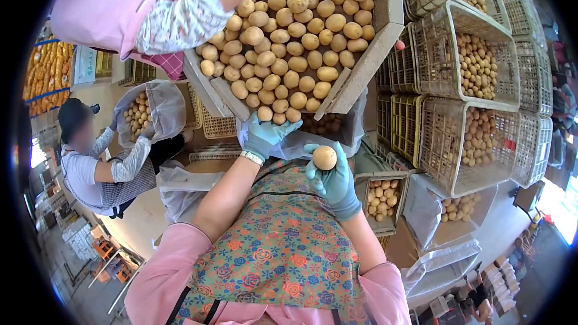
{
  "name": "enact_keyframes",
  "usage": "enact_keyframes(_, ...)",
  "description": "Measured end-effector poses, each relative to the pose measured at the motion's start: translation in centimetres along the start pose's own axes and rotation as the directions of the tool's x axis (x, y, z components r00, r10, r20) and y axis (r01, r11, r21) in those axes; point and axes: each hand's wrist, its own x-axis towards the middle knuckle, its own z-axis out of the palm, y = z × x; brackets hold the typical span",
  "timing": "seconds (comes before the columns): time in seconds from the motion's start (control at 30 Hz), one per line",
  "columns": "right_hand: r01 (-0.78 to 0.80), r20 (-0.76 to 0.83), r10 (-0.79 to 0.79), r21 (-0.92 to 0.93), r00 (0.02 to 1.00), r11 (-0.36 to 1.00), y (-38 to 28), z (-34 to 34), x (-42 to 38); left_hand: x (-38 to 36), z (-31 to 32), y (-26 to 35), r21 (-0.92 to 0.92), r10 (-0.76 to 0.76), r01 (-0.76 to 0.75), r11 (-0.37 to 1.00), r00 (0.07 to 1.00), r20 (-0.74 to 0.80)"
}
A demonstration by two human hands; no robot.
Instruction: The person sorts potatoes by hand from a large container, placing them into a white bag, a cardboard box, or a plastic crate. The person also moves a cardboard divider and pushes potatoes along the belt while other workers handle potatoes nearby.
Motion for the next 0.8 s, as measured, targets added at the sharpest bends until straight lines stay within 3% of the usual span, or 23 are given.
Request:
enact_keyframes(0.07, -0.052, 0.177, 0.035, 0.093, 0.984, 0.994, -0.3, -0.4, 0.2, -0.1, 0.5, 0.0, -0.016, -0.006, 0.005, 1.0, 0.999, -0.034)
enact_keyframes(0.17, -0.117, 0.21, 0.072, 0.211, 0.975, 0.971, -0.2, -0.2, 0.3, -0.5, 1.2, -0.2, -0.008, -0.006, 0.006, 1.0, 1.0, -0.022)
enact_keyframes(0.3, -0.154, 0.269, 0.097, 0.202, 0.958, 0.967, 0.1, -1.2, 0.4, -0.2, -0.3, -0.1, -0.004, 0.003, -0.003, 1.0, 0.999, 0.051)
enact_keyframes(0.37, 0.056, -0.165, -0.036, 0.118, 0.986, 0.991, 0.4, -1.9, -0.8, -0.4, 0.3, -0.1, 0.065, 0.014, -0.019, 0.998, 0.997, 0.071)
enact_keyframes(0.4, 0.065, -0.165, -0.03, 0.211, 0.986, 0.975, 0.3, -5.4, -1.4, 0.2, -1.0, 0.2, -0.094, -0.026, 0.036, 0.995, 0.994, 0.102)
enact_keyframes(0.43, 0.113, -0.301, -0.057, 0.171, 0.952, 0.979, -0.2, -8.8, -2.4, 0.3, -0.5, 0.3, -0.011, -0.015, 0.016, 1.0, 0.996, 0.086)
enact_keyframes(0.47, 0.184, -0.471, -0.12, 0.092, 0.874, 0.979, -0.4, -12.6, -3.6, 0.0, -0.2, 0.2, 0.065, -0.006, 0.002, 0.998, 0.998, 0.064)
enact_keyframes(0.5, 0.25, -0.573, -0.091, 0.204, 0.814, 0.946, -0.3, -16.3, -5.0, 0.0, -0.5, 0.2, 0.054, -0.002, -0.001, 0.999, 0.998, 0.055)
enact_keyframes(0.53, 0.306, -0.613, -0.252, -0.016, 0.749, 0.952, 0.4, -22.8, -7.4, 0.2, -0.7, 0.2, 0.032, -0.012, 0.01, 0.999, 0.999, 0.047)
enact_keyframes(0.6, 0.522, -0.814, -0.117, 0.247, 0.569, 0.816, 0.9, -28.9, -8.9, 0.4, -0.6, 0.0, -0.002, -0.016, 0.016, 1.0, 0.999, 0.043)
enact_keyframes(0.63, 0.512, -0.814, -0.117, 0.24, 0.57, 0.825, 0.5, -28.4, -8.4, 0.2, -0.2, -0.1, -0.016, -0.027, 0.028, 0.999, 0.999, 0.037)
enact_keyframes(0.7, 0.3, -0.579, -0.264, -0.036, 0.772, 0.953, 1.3, -25.1, -6.7, 0.3, -1.2, 0.1, 0.004, -0.032, 0.032, 0.999, 0.995, 0.098)
enact_keyframes(0.77, 0.083, -0.382, -0.313, -0.512, 0.869, 0.855, 1.2, -12.8, -1.7, 0.2, -0.3, -0.2, -0.03, -0.001, 0.002, 1.0, 0.999, 0.035)
enact_keyframes(0.8, 0.188, 0.09, -0.438, -0.964, 0.895, 0.187, 1.2, -12.0, 1.6, 0.0, 0.1, -0.4, -0.011, 0.007, -0.007, 1.0, 1.0, 0.019)
